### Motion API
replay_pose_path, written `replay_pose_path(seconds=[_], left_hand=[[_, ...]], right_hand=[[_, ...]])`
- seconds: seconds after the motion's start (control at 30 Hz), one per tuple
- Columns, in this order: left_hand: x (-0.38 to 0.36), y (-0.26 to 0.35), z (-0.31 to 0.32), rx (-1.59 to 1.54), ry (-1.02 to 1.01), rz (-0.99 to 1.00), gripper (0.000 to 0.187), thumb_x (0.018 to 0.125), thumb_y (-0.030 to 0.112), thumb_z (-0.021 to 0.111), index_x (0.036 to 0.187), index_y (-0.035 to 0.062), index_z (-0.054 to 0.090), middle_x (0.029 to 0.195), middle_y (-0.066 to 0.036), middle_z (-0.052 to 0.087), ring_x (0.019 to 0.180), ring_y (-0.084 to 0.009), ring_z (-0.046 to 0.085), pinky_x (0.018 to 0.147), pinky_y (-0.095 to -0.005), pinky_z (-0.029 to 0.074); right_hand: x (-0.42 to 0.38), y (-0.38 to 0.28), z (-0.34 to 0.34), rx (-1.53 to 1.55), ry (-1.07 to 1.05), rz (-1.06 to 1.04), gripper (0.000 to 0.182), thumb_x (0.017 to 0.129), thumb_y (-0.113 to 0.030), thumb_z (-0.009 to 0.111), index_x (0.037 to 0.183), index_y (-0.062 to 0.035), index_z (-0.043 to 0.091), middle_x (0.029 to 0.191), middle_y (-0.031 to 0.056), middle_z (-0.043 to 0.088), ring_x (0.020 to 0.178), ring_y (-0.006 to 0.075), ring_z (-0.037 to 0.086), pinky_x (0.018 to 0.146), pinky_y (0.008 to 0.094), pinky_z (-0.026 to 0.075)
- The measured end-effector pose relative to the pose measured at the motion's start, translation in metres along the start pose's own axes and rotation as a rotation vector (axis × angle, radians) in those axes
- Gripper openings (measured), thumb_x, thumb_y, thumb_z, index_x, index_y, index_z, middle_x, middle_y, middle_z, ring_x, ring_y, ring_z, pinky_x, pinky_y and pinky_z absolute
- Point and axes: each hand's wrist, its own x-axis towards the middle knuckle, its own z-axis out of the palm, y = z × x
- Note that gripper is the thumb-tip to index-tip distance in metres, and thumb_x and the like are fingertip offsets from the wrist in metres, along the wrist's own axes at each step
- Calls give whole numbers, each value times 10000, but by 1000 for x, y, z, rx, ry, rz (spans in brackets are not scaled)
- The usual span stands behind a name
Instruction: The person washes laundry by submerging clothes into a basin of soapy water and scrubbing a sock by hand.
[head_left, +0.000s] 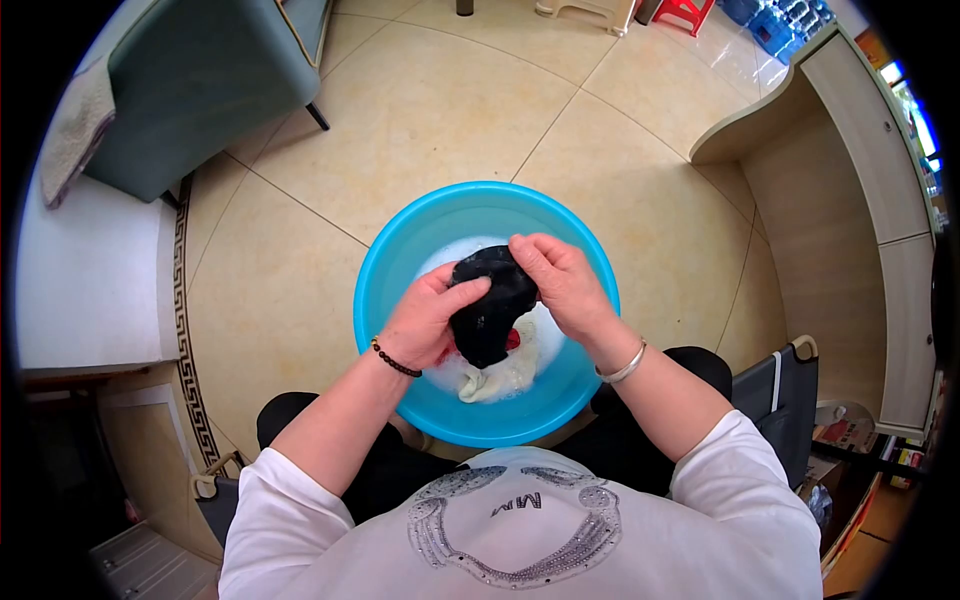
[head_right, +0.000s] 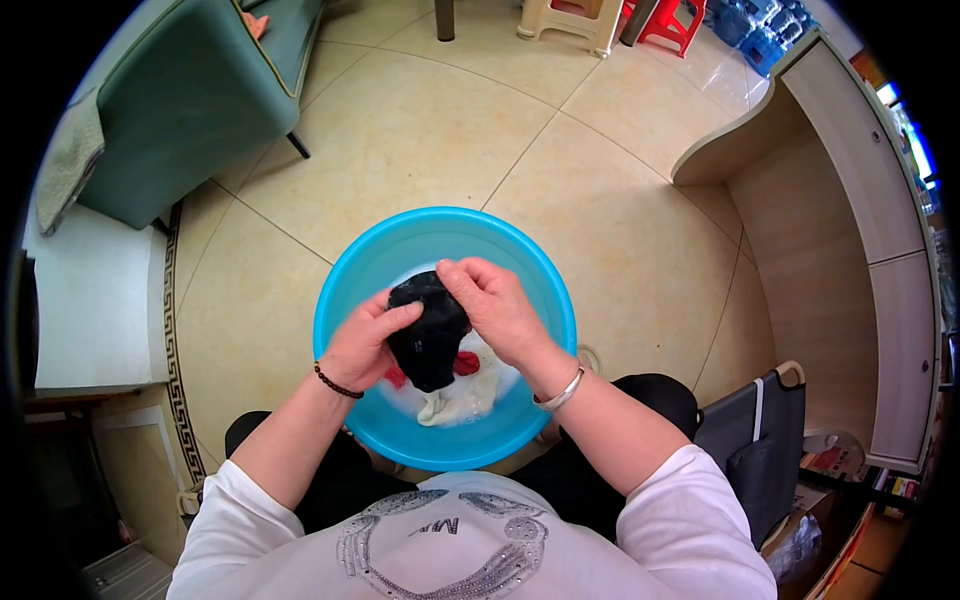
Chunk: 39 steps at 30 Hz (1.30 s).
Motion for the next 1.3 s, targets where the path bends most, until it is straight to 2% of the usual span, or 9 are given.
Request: replay_pose_path(seconds=[0.23, 0.27, 0.43, 0.73, 0.8, 0.9, 0.97, 1.17, 1.3], left_hand=[[-5, 8, -3, 745, 18, 39, 179, 865, 141, 627, 987, 11, 644, 875, -14, 649, 790, -77, 581, 732, -234, 481], [-2, 1, -8, 640, -17, 94, 214, 879, 207, 615, 949, 7, 641, 846, -45, 662, 738, -77, 590, 638, -242, 493], [-4, 8, -1, 464, -35, 8, 249, 913, 222, 564, 1005, -8, 598, 845, -22, 652, 768, -64, 581, 693, -229, 479], [4, -5, -5, 419, 290, 216, 322, 958, 301, 481, 1006, 3, 595, 891, -30, 634, 776, -81, 575, 709, -241, 475], [5, -2, -6, 125, 171, 91, 319, 970, 283, 449, 1076, 7, 570, 1005, -49, 625, 887, -112, 592, 807, -267, 479], [-1, 6, 7, -45, 62, -20, 295, 942, 256, 514, 1056, -6, 586, 933, -47, 643, 800, -115, 610, 731, -246, 490], [1, 0, -2, 84, 1, -43, 278, 928, 227, 537, 1063, -12, 581, 941, -54, 644, 813, -116, 613, 733, -247, 495], [-2, 1, -4, 95, -6, -35, 253, 895, 159, 584, 1067, -25, 573, 932, -69, 650, 792, -120, 627, 697, -245, 515], [-4, 2, -4, 117, -4, 12, 240, 897, 155, 574, 1050, -30, 580, 907, -66, 652, 746, -123, 632, 682, -251, 522]], right_hand=[[-3, -2, 5, -376, -152, -87, 220, 833, -224, 649, 862, -11, 607, 730, 17, 590, 679, 74, 536, 597, 227, 449], [-2, 0, 7, -371, -69, -164, 213, 843, -217, 638, 847, -6, 607, 730, 14, 591, 673, 73, 535, 598, 226, 447], [7, 6, 2, -242, 94, -172, 260, 908, -231, 562, 804, 3, 605, 661, -17, 550, 626, 50, 476, 559, 232, 409], [5, 8, 4, -219, 109, -111, 315, 930, -269, 534, 794, 8, 598, 661, -28, 541, 620, 41, 461, 550, 224, 399], [4, 4, 5, -183, 115, -107, 299, 928, -260, 541, 799, 3, 601, 665, -29, 547, 629, 37, 468, 558, 218, 404], [6, 2, 3, -124, 141, -115, 267, 921, -239, 560, 804, -3, 608, 683, -33, 563, 647, 27, 485, 572, 208, 413], [9, 2, 1, -101, 158, -126, 251, 916, -227, 571, 805, -5, 612, 696, -34, 575, 656, 23, 494, 578, 203, 419], [6, -8, 0, -470, 345, -469, 136, 850, -163, 635, 840, -28, 621, 797, 49, 609, 740, 144, 569, 655, 273, 459], [-2, -11, 8, -844, 55, -835, 100, 759, -101, 665, 835, -47, 627, 822, 93, 598, 817, 280, 558, 713, 354, 457]])
